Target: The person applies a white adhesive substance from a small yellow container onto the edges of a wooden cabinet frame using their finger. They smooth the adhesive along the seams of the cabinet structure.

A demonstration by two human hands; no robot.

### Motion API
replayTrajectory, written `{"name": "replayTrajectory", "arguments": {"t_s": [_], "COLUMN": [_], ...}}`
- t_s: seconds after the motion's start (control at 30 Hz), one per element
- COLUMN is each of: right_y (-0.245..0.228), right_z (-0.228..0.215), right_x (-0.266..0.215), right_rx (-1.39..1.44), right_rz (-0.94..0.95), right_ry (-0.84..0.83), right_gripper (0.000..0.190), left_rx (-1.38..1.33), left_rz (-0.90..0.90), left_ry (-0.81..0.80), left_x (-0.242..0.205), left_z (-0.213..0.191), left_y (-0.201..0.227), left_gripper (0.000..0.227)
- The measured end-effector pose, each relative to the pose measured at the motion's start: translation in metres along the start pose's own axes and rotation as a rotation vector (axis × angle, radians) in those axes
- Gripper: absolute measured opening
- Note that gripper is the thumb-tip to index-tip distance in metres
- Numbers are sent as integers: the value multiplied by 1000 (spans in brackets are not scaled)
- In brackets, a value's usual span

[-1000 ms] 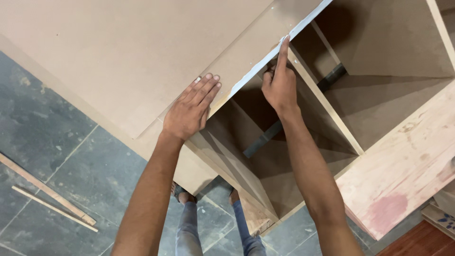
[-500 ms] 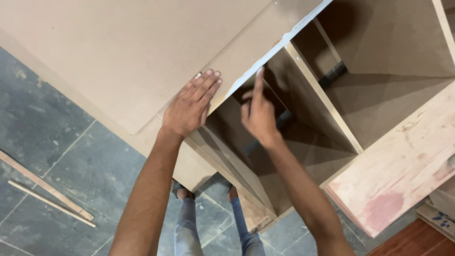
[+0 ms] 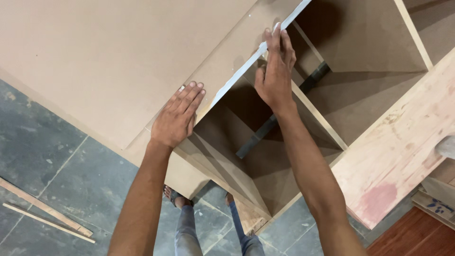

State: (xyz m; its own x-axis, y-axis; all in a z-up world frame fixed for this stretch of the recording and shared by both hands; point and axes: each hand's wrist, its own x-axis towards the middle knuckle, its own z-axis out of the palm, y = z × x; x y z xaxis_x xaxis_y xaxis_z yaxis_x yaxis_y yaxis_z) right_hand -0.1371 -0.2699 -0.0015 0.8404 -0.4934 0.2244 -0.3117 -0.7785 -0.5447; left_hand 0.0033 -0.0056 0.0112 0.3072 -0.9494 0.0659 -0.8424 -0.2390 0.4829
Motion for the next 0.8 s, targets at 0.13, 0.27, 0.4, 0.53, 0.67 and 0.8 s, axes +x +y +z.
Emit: {"name": "replayTrajectory", "arguments": {"t_s": [0.13, 0.27, 0.4, 0.53, 0.67, 0.8], "right_y": [0, -2, 8, 23, 32, 31], "right_z": [6, 10, 13, 0, -16, -18], "right_x": [3, -13, -20, -30, -35, -38], "right_rx": [-112, -52, 163, 539, 429, 121], "right_rz": [3, 1, 74, 187, 119, 21], "right_ry": [-56, -31, 35, 143, 30, -78], "right_gripper": [98, 100, 94, 90, 92, 98], "left_rx": [12, 8, 10, 15, 19, 38], "left_rz": [15, 9, -6, 9, 8, -10], "left_ry": [18, 8, 11, 1, 0, -2], "left_x": [1, 0, -1, -2, 0, 0], "left_z": [-1, 1, 0, 0, 1, -1], "left_y": [-3, -1, -1, -3, -2, 0], "left_gripper": [57, 57, 56, 57, 57, 58]}}
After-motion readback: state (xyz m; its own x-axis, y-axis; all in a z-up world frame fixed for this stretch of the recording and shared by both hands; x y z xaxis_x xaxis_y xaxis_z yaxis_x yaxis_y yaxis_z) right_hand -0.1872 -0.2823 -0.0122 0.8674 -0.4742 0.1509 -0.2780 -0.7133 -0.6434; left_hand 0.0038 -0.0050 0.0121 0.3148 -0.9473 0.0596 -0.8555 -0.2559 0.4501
